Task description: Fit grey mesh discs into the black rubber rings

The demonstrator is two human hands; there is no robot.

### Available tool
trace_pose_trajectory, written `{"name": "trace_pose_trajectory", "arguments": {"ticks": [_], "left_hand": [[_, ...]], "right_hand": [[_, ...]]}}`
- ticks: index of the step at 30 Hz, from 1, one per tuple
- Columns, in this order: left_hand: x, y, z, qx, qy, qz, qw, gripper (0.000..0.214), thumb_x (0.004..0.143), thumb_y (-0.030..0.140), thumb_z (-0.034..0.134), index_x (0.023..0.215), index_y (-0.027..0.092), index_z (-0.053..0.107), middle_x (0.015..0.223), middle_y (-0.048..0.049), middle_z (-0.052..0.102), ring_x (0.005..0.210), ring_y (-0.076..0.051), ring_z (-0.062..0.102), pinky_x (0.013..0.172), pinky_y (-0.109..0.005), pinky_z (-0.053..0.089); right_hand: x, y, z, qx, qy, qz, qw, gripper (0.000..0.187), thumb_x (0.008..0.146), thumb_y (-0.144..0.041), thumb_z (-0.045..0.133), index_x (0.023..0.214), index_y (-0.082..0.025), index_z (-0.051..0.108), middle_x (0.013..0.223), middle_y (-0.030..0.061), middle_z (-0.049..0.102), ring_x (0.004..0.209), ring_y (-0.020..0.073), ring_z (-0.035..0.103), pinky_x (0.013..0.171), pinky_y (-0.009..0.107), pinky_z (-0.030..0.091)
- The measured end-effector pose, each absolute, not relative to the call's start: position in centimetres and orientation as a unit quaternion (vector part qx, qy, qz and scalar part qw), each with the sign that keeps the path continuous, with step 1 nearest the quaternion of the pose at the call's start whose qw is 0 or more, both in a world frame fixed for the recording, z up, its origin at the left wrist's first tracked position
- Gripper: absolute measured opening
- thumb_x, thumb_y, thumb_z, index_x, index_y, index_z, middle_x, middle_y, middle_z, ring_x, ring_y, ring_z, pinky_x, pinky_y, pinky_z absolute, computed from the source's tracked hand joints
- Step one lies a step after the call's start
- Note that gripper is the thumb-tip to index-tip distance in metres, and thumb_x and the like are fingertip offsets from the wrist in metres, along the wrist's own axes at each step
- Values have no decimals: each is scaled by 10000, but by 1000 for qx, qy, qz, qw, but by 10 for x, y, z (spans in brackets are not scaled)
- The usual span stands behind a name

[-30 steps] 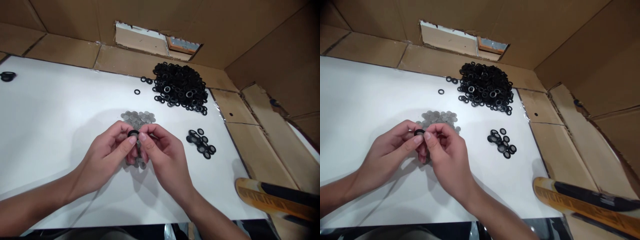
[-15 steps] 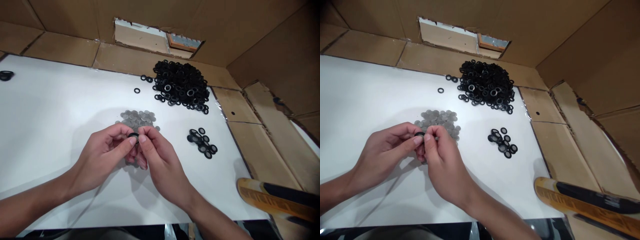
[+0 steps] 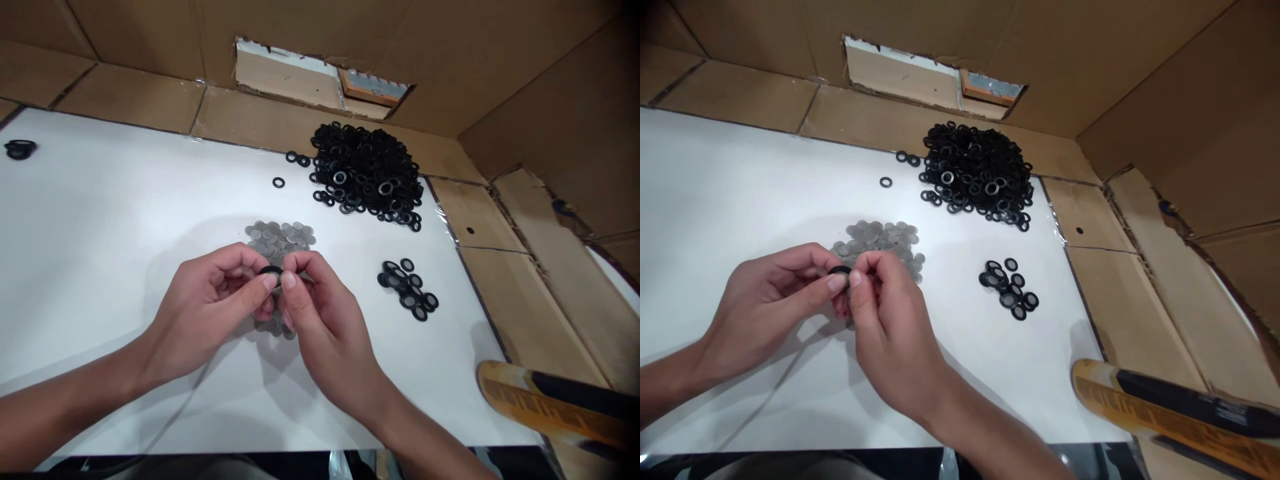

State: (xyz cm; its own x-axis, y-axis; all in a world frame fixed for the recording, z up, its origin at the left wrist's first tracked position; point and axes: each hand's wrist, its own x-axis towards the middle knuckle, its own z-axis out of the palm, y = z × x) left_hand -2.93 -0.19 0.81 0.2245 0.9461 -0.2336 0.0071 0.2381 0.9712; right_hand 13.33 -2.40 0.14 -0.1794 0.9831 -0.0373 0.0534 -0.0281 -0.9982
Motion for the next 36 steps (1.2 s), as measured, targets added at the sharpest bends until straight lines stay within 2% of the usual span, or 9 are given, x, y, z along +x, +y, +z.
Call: {"name": "trace_pose_trajectory", "arguments": {"ticks": [5, 8, 11, 15, 19, 23, 26, 31, 36], "left_hand": [[-30, 0, 8, 495, 486, 373, 616, 66, 913, 230, 747, 856, 205, 726, 686, 26, 719, 636, -130, 690, 642, -218, 594], [-31, 2, 8, 500, 493, 352, 618, 51, 882, 224, 764, 848, 204, 732, 699, 22, 709, 633, -139, 682, 630, -232, 584], [-31, 5, 9, 514, 521, 346, 587, 83, 875, 261, 768, 818, 207, 741, 660, 20, 682, 606, -140, 642, 590, -232, 540], [-31, 6, 8, 519, 542, 360, 555, 100, 876, 313, 786, 838, 223, 765, 693, 30, 636, 640, -119, 578, 592, -206, 484], [-30, 5, 3, 489, 526, 348, 602, 128, 921, 358, 770, 898, 232, 759, 740, 29, 652, 694, -118, 584, 633, -201, 486], [-28, 5, 0, 457, 499, 371, 636, 152, 956, 363, 745, 872, 236, 743, 735, 40, 654, 703, -109, 597, 658, -189, 508], [-28, 4, 1, 457, 500, 372, 634, 162, 978, 343, 723, 862, 232, 737, 708, 44, 657, 682, -102, 615, 643, -180, 515], [-28, 3, 4, 451, 505, 357, 644, 136, 971, 302, 733, 866, 217, 741, 707, 40, 699, 687, -104, 658, 661, -176, 553], [-27, 2, 0, 460, 493, 375, 636, 131, 982, 300, 724, 880, 222, 747, 711, 57, 707, 670, -85, 666, 660, -156, 556]], "right_hand": [[140, -16, 5, -491, -549, 536, 411, 162, 1063, -352, 552, 956, -234, 579, 706, -41, 576, 622, 132, 567, 586, 277, 457], [145, -11, 7, -520, -568, 498, 398, 137, 1003, -329, 638, 915, -224, 640, 696, -27, 588, 631, 145, 587, 574, 281, 456], [147, -8, 8, -541, -581, 469, 386, 156, 971, -323, 676, 856, -221, 653, 691, -9, 612, 653, 161, 605, 558, 280, 458], [146, -9, 8, -548, -553, 491, 391, 148, 940, -309, 704, 831, -212, 684, 643, -16, 639, 573, 147, 590, 533, 278, 475], [141, -12, 8, -561, -517, 477, 437, 147, 918, -308, 750, 815, -204, 733, 640, -19, 682, 517, 125, 588, 511, 265, 484], [138, -16, 6, -577, -520, 438, 452, 154, 924, -311, 762, 801, -218, 765, 660, -10, 714, 577, 143, 647, 585, 282, 541], [136, -15, 5, -569, -509, 473, 439, 127, 914, -294, 768, 815, -215, 754, 660, -14, 721, 579, 146, 664, 572, 276, 549], [134, -12, 6, -536, -467, 528, 465, 105, 909, -209, 748, 833, -205, 675, 627, -44, 684, 546, 113, 636, 541, 225, 535], [134, -17, 3, -516, -490, 534, 457, 99, 974, -223, 676, 888, -192, 639, 706, -27, 693, 598, 97, 614, 585, 209, 528]]}}
